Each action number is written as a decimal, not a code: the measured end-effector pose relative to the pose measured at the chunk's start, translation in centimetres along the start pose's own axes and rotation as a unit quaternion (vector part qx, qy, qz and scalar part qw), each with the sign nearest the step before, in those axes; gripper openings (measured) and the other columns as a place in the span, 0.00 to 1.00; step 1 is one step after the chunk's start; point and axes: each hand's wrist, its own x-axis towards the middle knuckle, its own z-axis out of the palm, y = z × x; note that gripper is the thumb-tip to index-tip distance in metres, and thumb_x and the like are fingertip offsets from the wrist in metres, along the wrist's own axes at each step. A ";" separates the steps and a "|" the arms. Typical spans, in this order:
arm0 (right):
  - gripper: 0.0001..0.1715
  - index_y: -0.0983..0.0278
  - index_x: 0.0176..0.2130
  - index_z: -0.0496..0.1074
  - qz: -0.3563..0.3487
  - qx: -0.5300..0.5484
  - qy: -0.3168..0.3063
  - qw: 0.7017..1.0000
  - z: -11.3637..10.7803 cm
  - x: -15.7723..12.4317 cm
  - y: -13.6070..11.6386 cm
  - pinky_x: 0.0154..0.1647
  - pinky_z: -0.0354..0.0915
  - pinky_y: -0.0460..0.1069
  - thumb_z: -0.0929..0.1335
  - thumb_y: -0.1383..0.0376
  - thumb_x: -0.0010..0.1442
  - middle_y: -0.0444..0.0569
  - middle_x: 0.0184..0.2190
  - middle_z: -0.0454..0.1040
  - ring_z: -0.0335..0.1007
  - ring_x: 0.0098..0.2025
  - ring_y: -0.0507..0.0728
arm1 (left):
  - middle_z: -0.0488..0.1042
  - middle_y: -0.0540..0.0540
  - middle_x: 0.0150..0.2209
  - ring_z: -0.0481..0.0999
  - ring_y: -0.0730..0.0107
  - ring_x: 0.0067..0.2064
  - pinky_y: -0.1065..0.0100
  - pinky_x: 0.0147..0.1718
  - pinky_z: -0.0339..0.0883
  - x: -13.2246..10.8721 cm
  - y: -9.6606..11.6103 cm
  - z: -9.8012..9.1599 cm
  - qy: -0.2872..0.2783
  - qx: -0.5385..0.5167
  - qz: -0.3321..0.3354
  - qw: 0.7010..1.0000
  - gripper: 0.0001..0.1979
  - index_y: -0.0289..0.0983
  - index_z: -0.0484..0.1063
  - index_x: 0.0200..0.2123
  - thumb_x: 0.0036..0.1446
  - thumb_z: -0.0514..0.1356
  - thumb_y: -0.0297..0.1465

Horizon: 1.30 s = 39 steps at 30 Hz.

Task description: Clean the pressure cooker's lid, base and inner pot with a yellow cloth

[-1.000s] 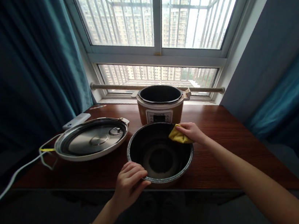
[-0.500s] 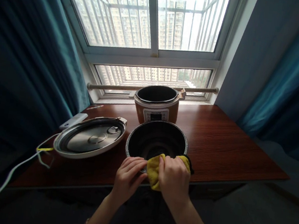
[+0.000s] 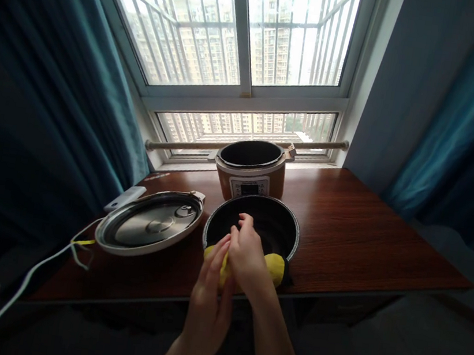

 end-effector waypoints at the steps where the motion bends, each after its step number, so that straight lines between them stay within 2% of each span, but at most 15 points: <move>1: 0.20 0.66 0.52 0.57 -0.003 0.042 0.026 0.999 -0.7 -0.1 0.6 0.46 0.64 0.50 0.57 0.64 0.60 0.59 0.51 0.67 0.68 0.49 0.56 | 0.58 0.33 0.58 0.58 0.58 0.60 0.57 0.54 0.60 0.1 0.1 0.8 -0.027 0.016 -0.004 1.000 0.25 0.30 0.49 0.60 0.59 0.49 0.24; 4: 0.18 0.64 0.49 0.60 -0.033 0.105 0.102 0.989 -3.6 -1.0 1.9 0.46 0.65 0.51 0.57 0.62 0.60 0.57 0.51 0.67 0.69 0.48 0.56 | 0.64 0.35 0.55 0.63 0.54 0.56 0.52 0.51 0.61 0.3 -0.1 2.3 -0.093 0.070 0.007 0.993 0.24 0.31 0.53 0.59 0.60 0.50 0.29; 7: 0.17 0.63 0.44 0.67 -0.078 -0.006 0.170 0.982 -6.4 -1.6 3.0 0.50 0.61 0.54 0.58 0.60 0.61 0.53 0.45 0.72 0.69 0.47 0.58 | 0.71 0.41 0.47 0.67 0.53 0.49 0.50 0.47 0.61 0.5 -0.3 2.4 -0.138 0.069 0.024 0.988 0.17 0.38 0.65 0.51 0.59 0.51 0.34; 9: 0.17 0.62 0.39 0.71 -0.089 -0.091 0.171 0.977 -7.2 -1.6 4.1 0.55 0.55 0.57 0.58 0.59 0.61 0.50 0.40 0.75 0.70 0.45 0.58 | 0.72 0.42 0.43 0.68 0.54 0.46 0.52 0.44 0.61 0.5 -0.5 2.0 -0.156 0.051 0.027 0.986 0.15 0.38 0.68 0.46 0.58 0.52 0.37; 11: 0.20 0.62 0.29 0.73 -0.094 -0.127 0.149 0.976 -7.2 -1.2 5.5 0.57 0.50 0.58 0.59 0.57 0.61 0.49 0.34 0.76 0.70 0.44 0.59 | 0.71 0.43 0.41 0.67 0.55 0.44 0.53 0.43 0.60 0.6 -0.8 1.6 -0.172 0.040 0.030 0.984 0.14 0.38 0.69 0.43 0.58 0.52 0.39; 12: 0.22 0.62 0.24 0.72 -0.093 -0.127 0.144 0.977 -7.0 -1.0 6.2 0.55 0.52 0.56 0.59 0.56 0.61 0.49 0.32 0.76 0.70 0.42 0.58 | 0.71 0.43 0.40 0.67 0.56 0.43 0.54 0.43 0.59 0.7 -1.0 1.3 -0.180 0.038 0.032 0.982 0.14 0.38 0.69 0.42 0.57 0.52 0.39; 15: 0.29 0.63 0.14 0.65 -0.082 -0.091 0.154 0.981 -6.5 -0.7 8.0 0.39 0.61 0.49 0.59 0.54 0.61 0.50 0.33 0.75 0.71 0.35 0.56 | 0.71 0.43 0.38 0.66 0.58 0.42 0.55 0.43 0.58 1.1 -2.0 0.5 -0.210 0.032 0.035 0.977 0.13 0.37 0.69 0.39 0.58 0.51 0.38; 16: 0.30 0.63 0.14 0.64 -0.080 -0.074 0.155 0.982 -6.5 -0.7 8.3 0.34 0.61 0.48 0.59 0.53 0.61 0.51 0.34 0.75 0.71 0.33 0.55 | 0.71 0.43 0.37 0.66 0.59 0.41 0.55 0.43 0.57 1.3 -2.5 0.1 -0.225 0.028 0.037 0.973 0.13 0.37 0.69 0.38 0.59 0.50 0.38; 18: 0.31 0.63 0.13 0.64 -0.082 -0.051 0.141 0.985 -6.7 -0.7 8.6 0.31 0.60 0.47 0.59 0.53 0.61 0.51 0.33 0.74 0.71 0.34 0.55 | 0.71 0.44 0.36 0.66 0.61 0.40 0.55 0.45 0.56 2.0 -3.7 -0.8 -0.260 0.014 0.046 0.964 0.13 0.38 0.69 0.36 0.59 0.48 0.36; 22: 0.31 0.63 0.13 0.65 -0.089 -0.050 0.119 0.988 -7.1 -0.8 8.6 0.33 0.59 0.46 0.59 0.55 0.61 0.50 0.32 0.73 0.70 0.37 0.55 | 0.72 0.47 0.35 0.67 0.66 0.41 0.55 0.56 0.46 4.4 -6.9 -3.0 -0.333 -0.006 0.077 0.940 0.14 0.38 0.69 0.35 0.61 0.45 0.34; 26: 0.30 0.64 0.13 0.64 -0.092 -0.062 0.118 0.987 -7.0 -0.8 8.5 0.34 0.59 0.46 0.59 0.55 0.62 0.50 0.31 0.72 0.70 0.36 0.54 | 0.72 0.50 0.40 0.65 0.67 0.49 0.52 0.60 0.34 7.5 -10.2 -4.1 -0.400 0.036 0.068 0.913 0.15 0.40 0.71 0.34 0.61 0.44 0.31; 29: 0.29 0.64 0.14 0.63 -0.098 -0.070 0.123 0.985 -6.8 -0.8 8.5 0.33 0.58 0.46 0.59 0.56 0.62 0.49 0.30 0.70 0.68 0.32 0.53 | 0.68 0.51 0.49 0.57 0.61 0.57 0.48 0.58 0.34 9.6 -12.6 -3.4 -0.423 0.117 0.047 0.898 0.14 0.44 0.73 0.35 0.57 0.47 0.30; 32: 0.28 0.64 0.15 0.62 -0.104 -0.079 0.128 0.983 -6.7 -0.8 8.4 0.31 0.57 0.46 0.59 0.56 0.62 0.48 0.27 0.68 0.65 0.28 0.51 | 0.64 0.52 0.54 0.53 0.56 0.58 0.47 0.57 0.39 11.2 -14.2 -1.8 -0.431 0.194 0.057 0.879 0.13 0.47 0.76 0.34 0.54 0.51 0.32; 36: 0.28 0.64 0.15 0.61 -0.108 -0.087 0.128 0.982 -6.6 -0.9 8.2 0.30 0.56 0.46 0.58 0.57 0.63 0.46 0.25 0.66 0.63 0.25 0.50 | 0.65 0.49 0.53 0.56 0.56 0.57 0.55 0.54 0.48 12.9 -15.0 1.1 -0.426 0.254 0.150 0.855 0.10 0.46 0.77 0.36 0.52 0.56 0.32; 39: 0.27 0.64 0.16 0.60 -0.113 -0.097 0.133 0.980 -6.5 -0.9 8.2 0.29 0.55 0.46 0.58 0.57 0.63 0.45 0.23 0.63 0.62 0.25 0.50 | 0.65 0.48 0.53 0.57 0.59 0.57 0.61 0.53 0.51 13.8 -15.0 3.1 -0.411 0.266 0.236 0.840 0.12 0.45 0.75 0.41 0.53 0.57 0.31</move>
